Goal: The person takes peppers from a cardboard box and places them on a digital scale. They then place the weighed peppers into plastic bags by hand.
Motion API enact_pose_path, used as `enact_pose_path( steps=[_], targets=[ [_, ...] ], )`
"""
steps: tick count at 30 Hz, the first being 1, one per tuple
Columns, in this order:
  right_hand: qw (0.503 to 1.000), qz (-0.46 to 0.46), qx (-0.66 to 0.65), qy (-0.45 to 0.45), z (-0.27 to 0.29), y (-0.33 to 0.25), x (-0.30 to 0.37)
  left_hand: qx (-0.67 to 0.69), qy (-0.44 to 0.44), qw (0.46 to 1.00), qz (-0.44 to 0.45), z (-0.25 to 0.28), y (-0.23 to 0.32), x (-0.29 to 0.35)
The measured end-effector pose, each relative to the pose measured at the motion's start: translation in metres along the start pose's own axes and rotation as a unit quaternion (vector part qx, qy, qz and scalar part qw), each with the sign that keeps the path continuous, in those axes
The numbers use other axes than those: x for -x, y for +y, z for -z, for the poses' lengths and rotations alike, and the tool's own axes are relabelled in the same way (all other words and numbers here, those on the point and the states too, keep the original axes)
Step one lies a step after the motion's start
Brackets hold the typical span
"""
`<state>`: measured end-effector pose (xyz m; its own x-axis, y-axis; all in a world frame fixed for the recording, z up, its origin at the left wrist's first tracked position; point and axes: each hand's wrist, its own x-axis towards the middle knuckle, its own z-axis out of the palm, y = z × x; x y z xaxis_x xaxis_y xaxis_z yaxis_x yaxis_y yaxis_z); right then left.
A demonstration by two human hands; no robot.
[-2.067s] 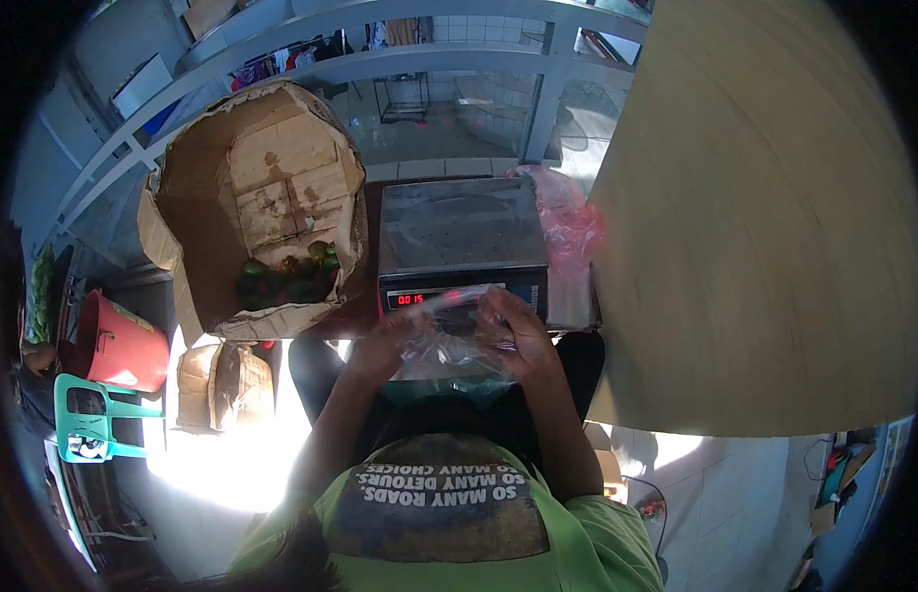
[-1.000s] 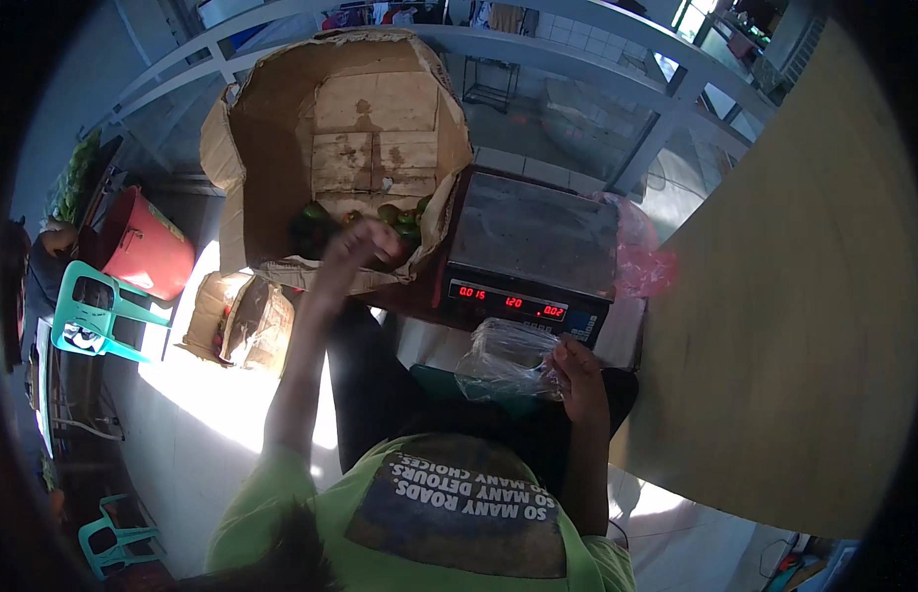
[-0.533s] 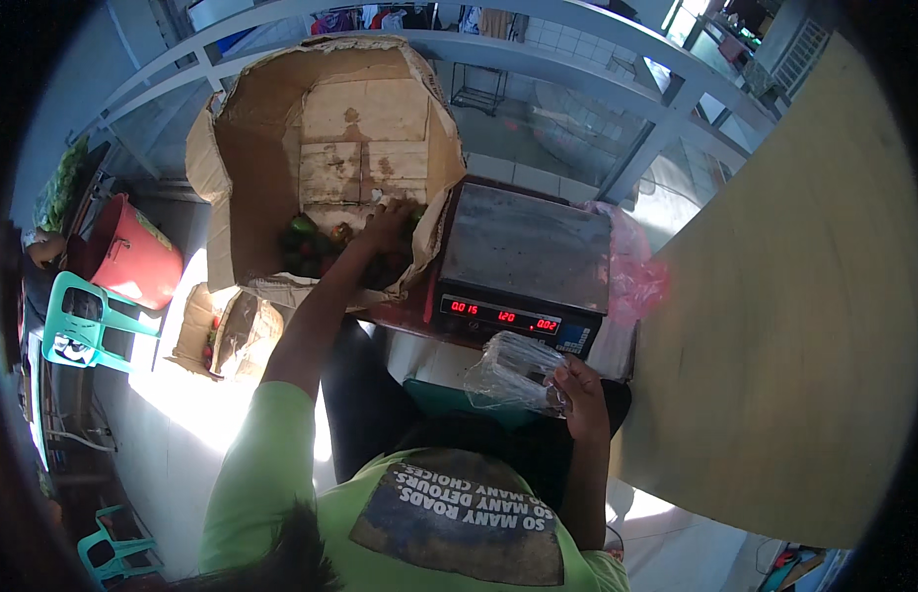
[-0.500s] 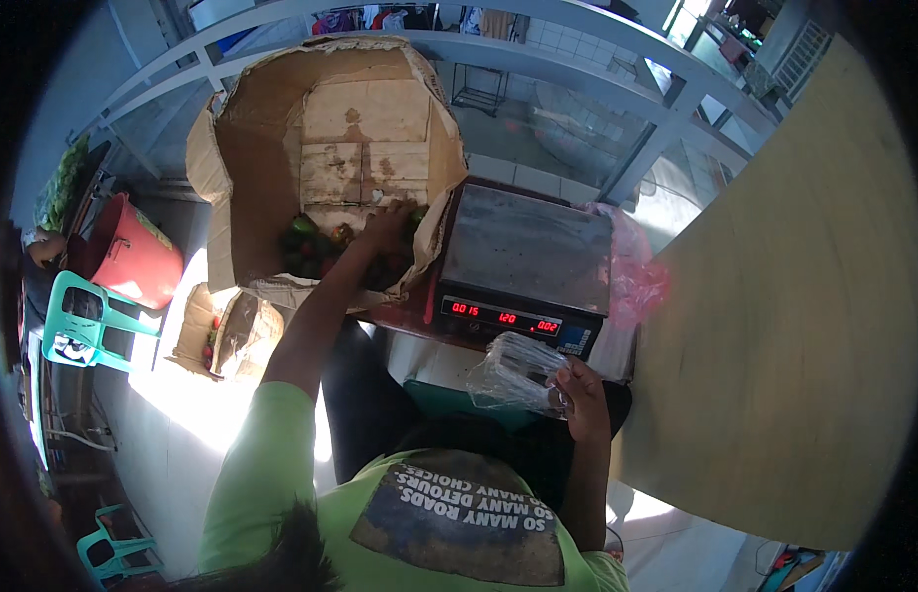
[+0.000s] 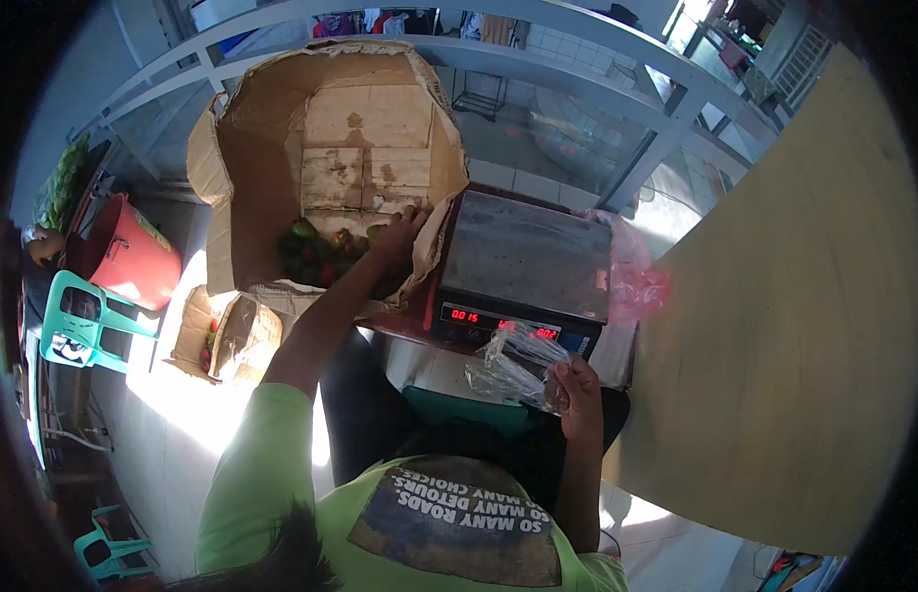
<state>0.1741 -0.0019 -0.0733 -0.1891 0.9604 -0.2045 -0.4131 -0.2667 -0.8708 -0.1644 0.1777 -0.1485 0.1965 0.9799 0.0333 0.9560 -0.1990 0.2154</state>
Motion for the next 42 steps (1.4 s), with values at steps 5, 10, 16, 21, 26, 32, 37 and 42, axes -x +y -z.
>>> enact_pose_path(
  steps=[5,10,16,21,26,32,37,42],
  targets=[
    [1.000,0.014,-0.008,0.014,0.001,0.001,0.008,0.018,0.013,0.998,0.062,-0.008,-0.002,-0.011],
    [0.999,0.004,-0.020,0.042,0.004,0.006,0.013,0.129,-0.018,0.991,0.028,-0.011,-0.005,-0.009],
    [0.999,0.020,-0.017,0.040,-0.002,0.005,0.006,0.143,0.013,0.990,0.003,-0.021,-0.008,-0.016],
    [0.999,0.011,0.014,0.041,-0.010,-0.005,0.005,0.453,0.155,0.878,0.018,-0.026,-0.074,-0.026],
    [0.998,0.018,-0.011,0.063,-0.002,-0.001,0.005,0.701,0.198,0.663,0.174,0.028,-0.062,-0.007],
    [0.996,0.032,-0.014,0.076,0.008,-0.011,0.010,0.713,0.211,0.668,-0.031,0.131,0.063,0.049],
    [0.993,0.080,-0.021,0.085,0.012,-0.028,0.019,0.462,0.097,0.849,-0.237,0.077,0.162,0.037],
    [0.984,0.094,0.011,0.150,0.014,-0.030,0.035,0.422,0.074,0.888,-0.166,-0.021,0.184,-0.029]
  ],
)
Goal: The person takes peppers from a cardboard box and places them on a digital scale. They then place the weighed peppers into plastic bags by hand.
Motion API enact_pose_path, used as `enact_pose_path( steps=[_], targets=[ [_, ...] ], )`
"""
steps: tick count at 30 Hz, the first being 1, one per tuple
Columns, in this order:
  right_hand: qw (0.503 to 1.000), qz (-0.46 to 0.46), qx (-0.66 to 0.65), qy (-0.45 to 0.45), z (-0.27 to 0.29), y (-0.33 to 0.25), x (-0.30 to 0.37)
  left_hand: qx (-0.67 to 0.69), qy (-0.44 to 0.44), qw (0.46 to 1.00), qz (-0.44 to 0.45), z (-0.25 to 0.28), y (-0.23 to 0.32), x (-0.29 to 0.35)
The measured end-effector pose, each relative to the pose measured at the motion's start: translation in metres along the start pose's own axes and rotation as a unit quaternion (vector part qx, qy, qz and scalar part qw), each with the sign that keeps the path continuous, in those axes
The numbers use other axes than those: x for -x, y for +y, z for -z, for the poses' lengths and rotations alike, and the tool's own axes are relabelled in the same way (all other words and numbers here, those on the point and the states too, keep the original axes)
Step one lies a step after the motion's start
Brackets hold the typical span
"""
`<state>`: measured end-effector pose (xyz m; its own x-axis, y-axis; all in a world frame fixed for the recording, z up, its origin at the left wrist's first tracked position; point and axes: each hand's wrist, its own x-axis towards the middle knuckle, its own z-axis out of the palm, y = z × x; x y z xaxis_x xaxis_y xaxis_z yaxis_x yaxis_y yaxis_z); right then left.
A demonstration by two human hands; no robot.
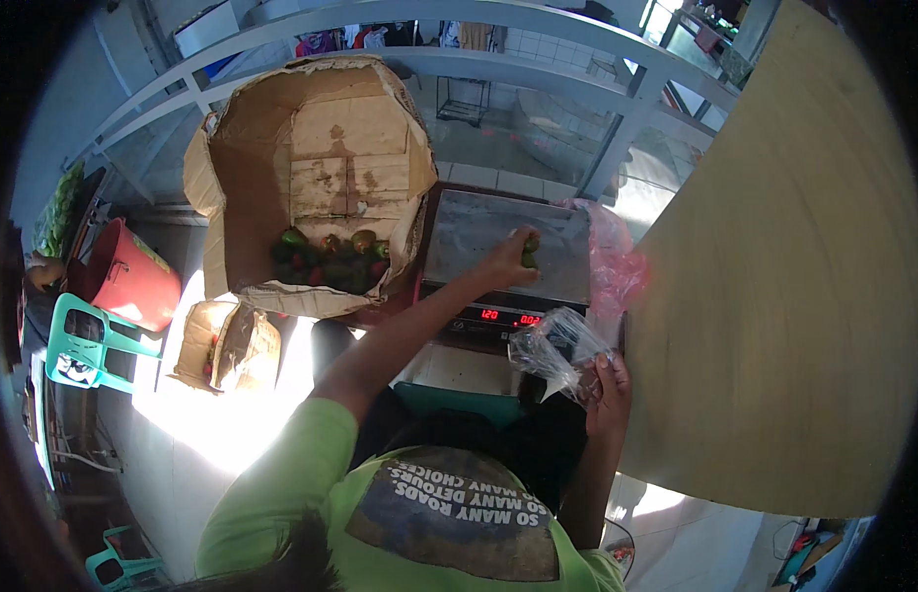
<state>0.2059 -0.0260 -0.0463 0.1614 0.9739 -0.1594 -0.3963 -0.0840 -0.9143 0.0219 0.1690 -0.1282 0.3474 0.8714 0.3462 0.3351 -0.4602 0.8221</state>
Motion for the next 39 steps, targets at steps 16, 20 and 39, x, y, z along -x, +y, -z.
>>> enact_pose_path(
  steps=[16,20,39],
  targets=[
    [1.000,0.005,0.026,-0.016,0.005,0.002,-0.003,-0.366,-0.017,0.923,0.121,-0.006,0.018,0.002],
    [0.999,0.007,0.051,-0.016,0.008,0.000,-0.004,-0.199,0.054,0.977,-0.051,0.035,0.073,0.045],
    [0.997,0.021,0.072,-0.024,-0.002,-0.004,-0.004,-0.329,-0.186,0.865,0.330,0.245,-0.119,0.103]
  ],
)
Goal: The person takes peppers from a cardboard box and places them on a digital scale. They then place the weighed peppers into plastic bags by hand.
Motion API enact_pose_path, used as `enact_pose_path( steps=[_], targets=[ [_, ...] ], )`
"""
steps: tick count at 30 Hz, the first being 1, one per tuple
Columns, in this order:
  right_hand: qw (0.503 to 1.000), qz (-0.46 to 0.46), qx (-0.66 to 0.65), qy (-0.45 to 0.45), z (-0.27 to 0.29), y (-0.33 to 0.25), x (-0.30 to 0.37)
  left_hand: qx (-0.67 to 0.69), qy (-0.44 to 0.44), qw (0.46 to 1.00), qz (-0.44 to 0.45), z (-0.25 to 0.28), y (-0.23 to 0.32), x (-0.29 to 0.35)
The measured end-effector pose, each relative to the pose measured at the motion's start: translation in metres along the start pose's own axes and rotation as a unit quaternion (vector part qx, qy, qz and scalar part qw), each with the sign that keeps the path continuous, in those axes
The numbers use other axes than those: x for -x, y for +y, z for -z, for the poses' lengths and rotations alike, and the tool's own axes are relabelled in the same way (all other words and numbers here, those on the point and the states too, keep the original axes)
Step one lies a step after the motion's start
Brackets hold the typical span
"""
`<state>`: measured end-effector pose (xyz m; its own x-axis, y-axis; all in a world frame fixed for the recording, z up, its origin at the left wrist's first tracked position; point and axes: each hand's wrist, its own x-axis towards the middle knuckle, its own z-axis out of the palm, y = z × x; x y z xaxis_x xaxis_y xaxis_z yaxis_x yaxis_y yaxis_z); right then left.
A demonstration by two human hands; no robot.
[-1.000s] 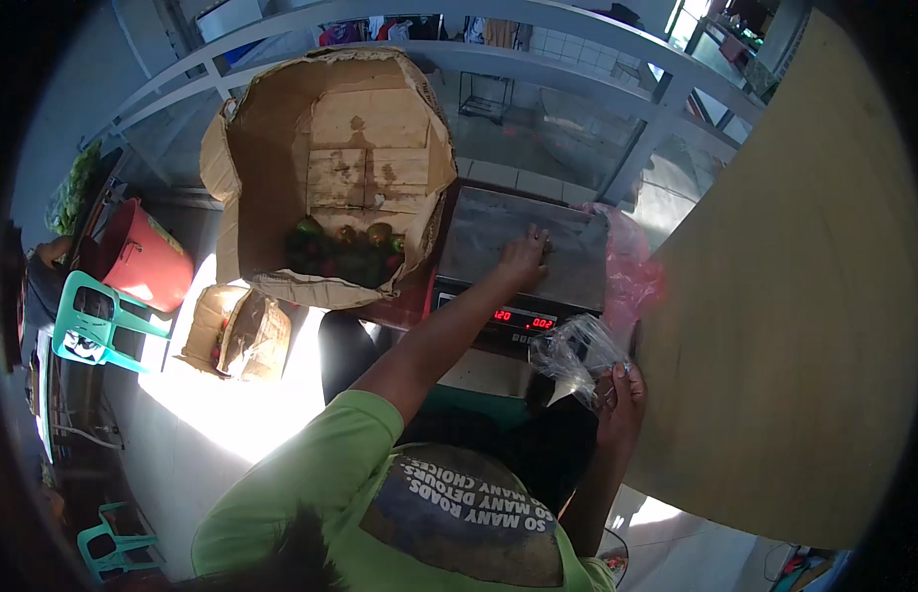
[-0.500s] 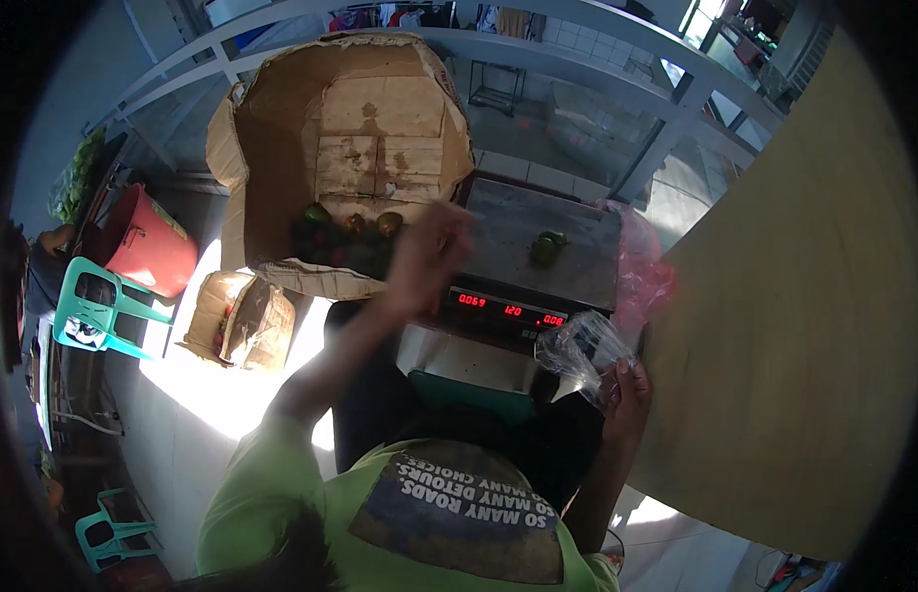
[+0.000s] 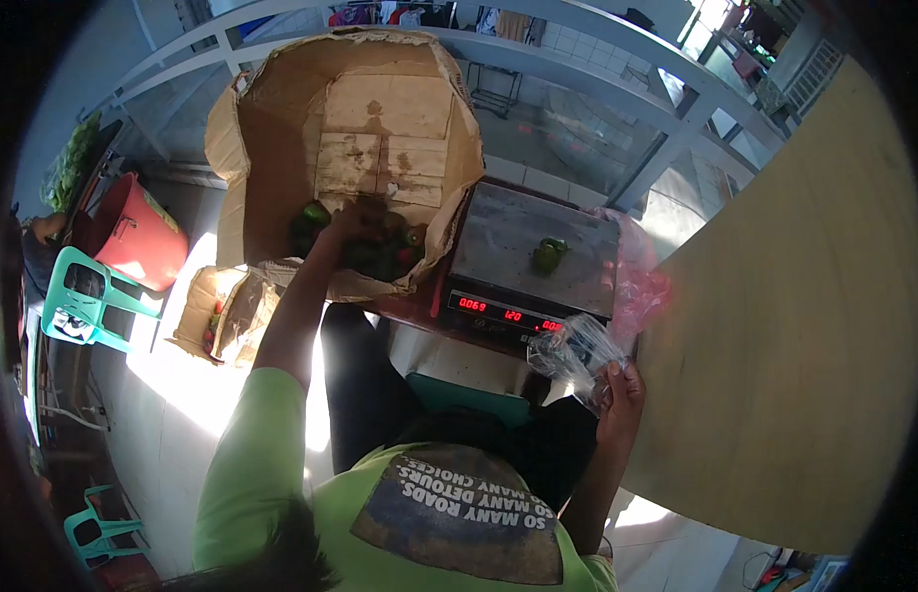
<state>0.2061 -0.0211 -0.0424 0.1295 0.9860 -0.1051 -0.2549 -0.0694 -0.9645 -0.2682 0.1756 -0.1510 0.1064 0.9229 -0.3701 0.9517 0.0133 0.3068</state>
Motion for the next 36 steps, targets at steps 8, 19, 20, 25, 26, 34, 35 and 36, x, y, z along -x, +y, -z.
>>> enact_pose_path(
  steps=[8,19,20,25,26,34,35,36],
  targets=[
    [1.000,-0.015,-0.008,-0.001,-0.010,0.002,-0.003,0.024,0.139,0.986,0.090,-0.057,-0.052,-0.043],
    [1.000,-0.016,-0.017,-0.003,-0.006,0.003,-0.002,0.018,0.122,0.990,0.067,-0.031,-0.014,-0.040],
    [1.000,-0.016,-0.022,-0.013,-0.009,0.005,-0.002,0.100,0.153,0.976,0.120,-0.037,-0.032,-0.043],
    [0.999,-0.025,-0.022,-0.023,-0.001,0.005,0.002,0.227,0.167,0.955,0.088,-0.042,-0.011,-0.072],
    [1.000,-0.020,-0.019,-0.007,0.002,0.005,0.003,0.140,0.200,0.968,0.064,-0.049,0.017,-0.074],
    [0.999,-0.026,-0.018,0.027,-0.003,0.006,-0.001,-0.018,0.261,0.964,-0.048,-0.049,0.032,-0.063],
    [0.999,-0.027,-0.018,0.029,-0.002,0.007,-0.002,-0.009,0.235,0.971,-0.052,-0.044,0.038,-0.058],
    [0.999,-0.020,-0.014,0.022,-0.001,0.008,-0.002,-0.001,0.208,0.977,-0.057,-0.041,0.042,-0.056]
  ],
)
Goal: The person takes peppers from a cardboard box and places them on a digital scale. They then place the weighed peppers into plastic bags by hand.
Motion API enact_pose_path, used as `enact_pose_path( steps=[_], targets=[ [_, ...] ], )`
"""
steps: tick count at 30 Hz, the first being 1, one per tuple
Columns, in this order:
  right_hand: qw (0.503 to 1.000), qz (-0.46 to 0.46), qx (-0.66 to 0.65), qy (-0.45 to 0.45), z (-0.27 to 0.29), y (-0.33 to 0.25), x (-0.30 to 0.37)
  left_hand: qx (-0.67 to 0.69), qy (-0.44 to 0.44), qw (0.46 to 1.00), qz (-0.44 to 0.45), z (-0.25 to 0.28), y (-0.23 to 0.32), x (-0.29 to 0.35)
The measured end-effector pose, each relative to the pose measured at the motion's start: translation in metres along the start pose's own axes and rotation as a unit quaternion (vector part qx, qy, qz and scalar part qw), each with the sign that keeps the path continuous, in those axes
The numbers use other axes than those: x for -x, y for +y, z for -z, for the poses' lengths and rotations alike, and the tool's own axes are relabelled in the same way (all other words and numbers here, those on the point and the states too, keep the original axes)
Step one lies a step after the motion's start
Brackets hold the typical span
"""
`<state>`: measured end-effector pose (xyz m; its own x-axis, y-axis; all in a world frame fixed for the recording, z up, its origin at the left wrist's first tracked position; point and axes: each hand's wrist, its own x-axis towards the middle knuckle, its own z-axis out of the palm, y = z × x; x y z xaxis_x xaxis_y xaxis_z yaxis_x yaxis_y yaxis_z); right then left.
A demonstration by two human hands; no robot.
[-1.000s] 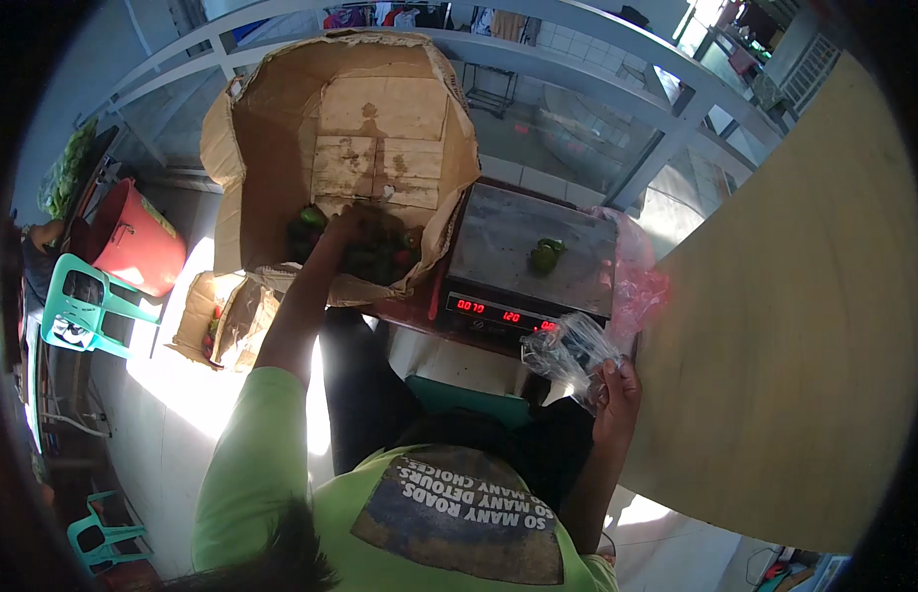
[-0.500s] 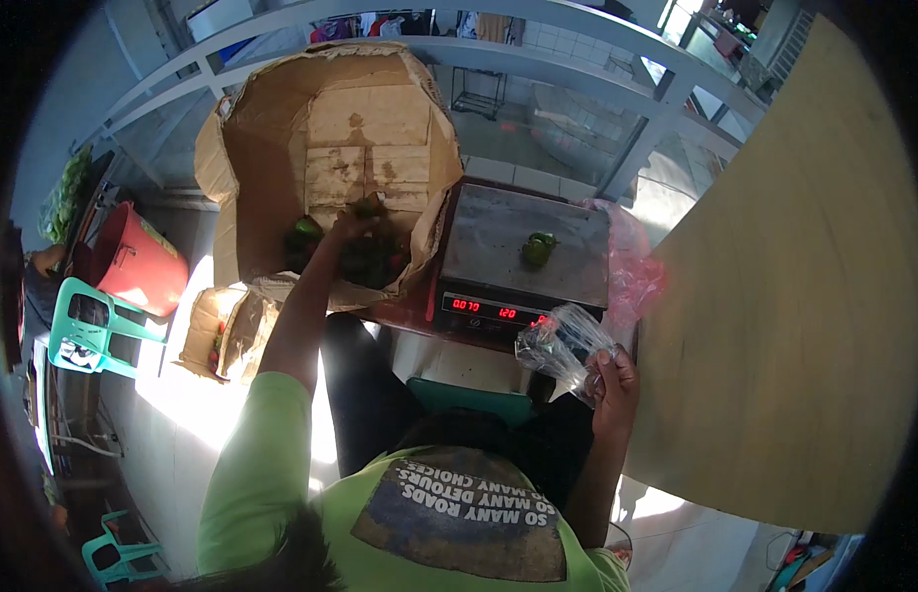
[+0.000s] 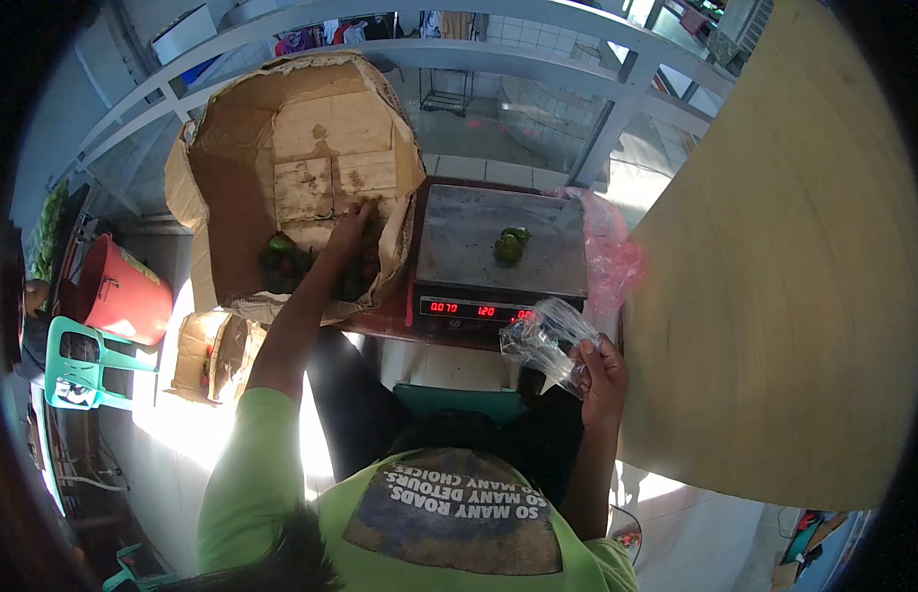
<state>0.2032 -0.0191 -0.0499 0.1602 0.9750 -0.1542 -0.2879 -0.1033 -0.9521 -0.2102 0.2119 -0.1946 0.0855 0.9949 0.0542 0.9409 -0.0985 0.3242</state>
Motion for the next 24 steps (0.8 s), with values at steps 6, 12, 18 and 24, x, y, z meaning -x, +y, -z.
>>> enact_pose_path(
  steps=[6,12,18,24],
  targets=[
    [1.000,0.010,0.004,-0.017,-0.008,-0.005,-0.003,0.217,0.144,0.956,-0.137,0.002,-0.037,0.004],
    [1.000,0.016,-0.010,0.008,0.007,-0.003,-0.004,0.725,0.125,0.677,0.029,0.125,0.033,0.046],
    [0.999,0.013,-0.046,0.013,0.009,0.001,-0.006,0.571,0.055,0.800,-0.175,0.180,0.162,0.100],
    [0.997,0.069,-0.027,0.032,0.010,-0.016,0.004,0.375,0.038,0.897,-0.230,0.070,0.220,0.053]
  ],
)
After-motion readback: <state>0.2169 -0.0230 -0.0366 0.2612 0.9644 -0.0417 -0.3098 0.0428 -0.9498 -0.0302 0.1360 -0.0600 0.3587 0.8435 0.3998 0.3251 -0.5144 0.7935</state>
